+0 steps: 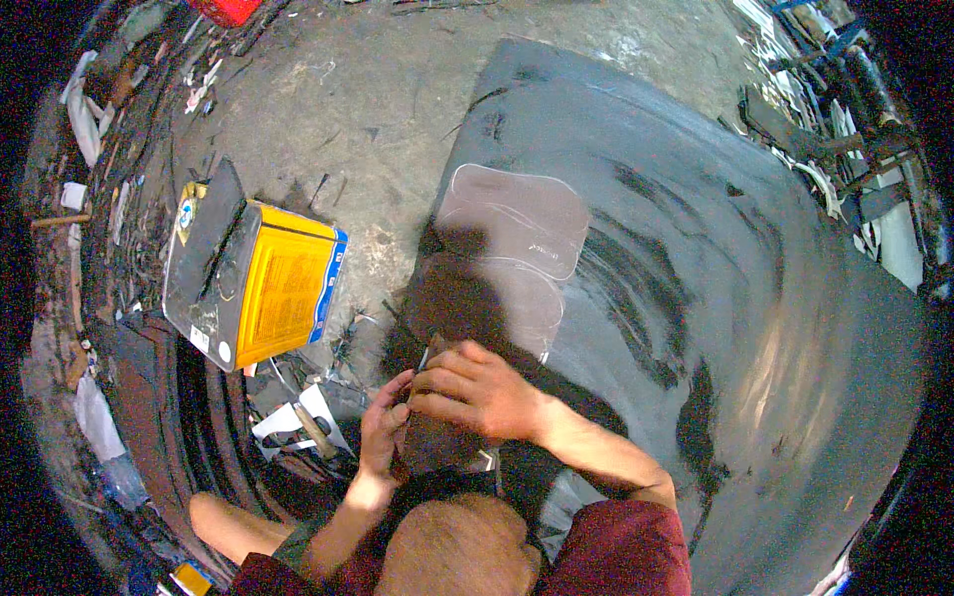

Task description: The person sits on the floor and arranges multiple brown shoe insoles in a staggered, overlapping pattern on a large dark sheet. The person repeatedly picks up, positions, and smooths the insoles by hand to form a continuous layout.

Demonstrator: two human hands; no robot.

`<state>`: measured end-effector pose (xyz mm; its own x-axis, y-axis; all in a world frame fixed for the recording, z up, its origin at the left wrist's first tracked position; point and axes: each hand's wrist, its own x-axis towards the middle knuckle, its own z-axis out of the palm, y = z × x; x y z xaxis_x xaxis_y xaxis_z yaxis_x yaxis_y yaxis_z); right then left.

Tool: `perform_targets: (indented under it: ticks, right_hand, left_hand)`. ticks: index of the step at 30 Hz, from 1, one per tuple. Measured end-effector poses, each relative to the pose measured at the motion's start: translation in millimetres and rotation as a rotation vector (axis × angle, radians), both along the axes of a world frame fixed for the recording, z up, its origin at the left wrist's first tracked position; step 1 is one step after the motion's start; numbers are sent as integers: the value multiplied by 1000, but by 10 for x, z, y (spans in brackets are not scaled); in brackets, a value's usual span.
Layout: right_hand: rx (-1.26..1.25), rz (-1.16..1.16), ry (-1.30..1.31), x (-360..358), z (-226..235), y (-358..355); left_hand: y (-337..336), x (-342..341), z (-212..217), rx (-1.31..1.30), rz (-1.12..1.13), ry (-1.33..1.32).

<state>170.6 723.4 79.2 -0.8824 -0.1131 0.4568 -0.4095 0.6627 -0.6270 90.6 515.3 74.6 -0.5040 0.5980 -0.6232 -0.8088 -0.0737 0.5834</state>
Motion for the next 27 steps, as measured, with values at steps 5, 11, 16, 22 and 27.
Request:
perform_targets:
  ticks: [5, 11, 16, 22, 27]
  right_hand:
    - [222, -203, 212, 25, 234, 358]
    - [389, -198, 165, 65, 393, 575]
    - [389, -149, 96, 117, 385, 635]
    - [420, -393, -142, 571, 752, 963]
    - [-28, -1104, 93, 1137, 1105, 1204]
  left_hand:
    - [587, -293, 189, 162, -155, 103]
    - [866, -329, 191, 177, -161, 74]
    - [982, -286, 63, -48, -258, 359]
    - [837, -1028, -548, -463, 78, 608]
    - [353, -974, -1374, -599, -307, 1280]
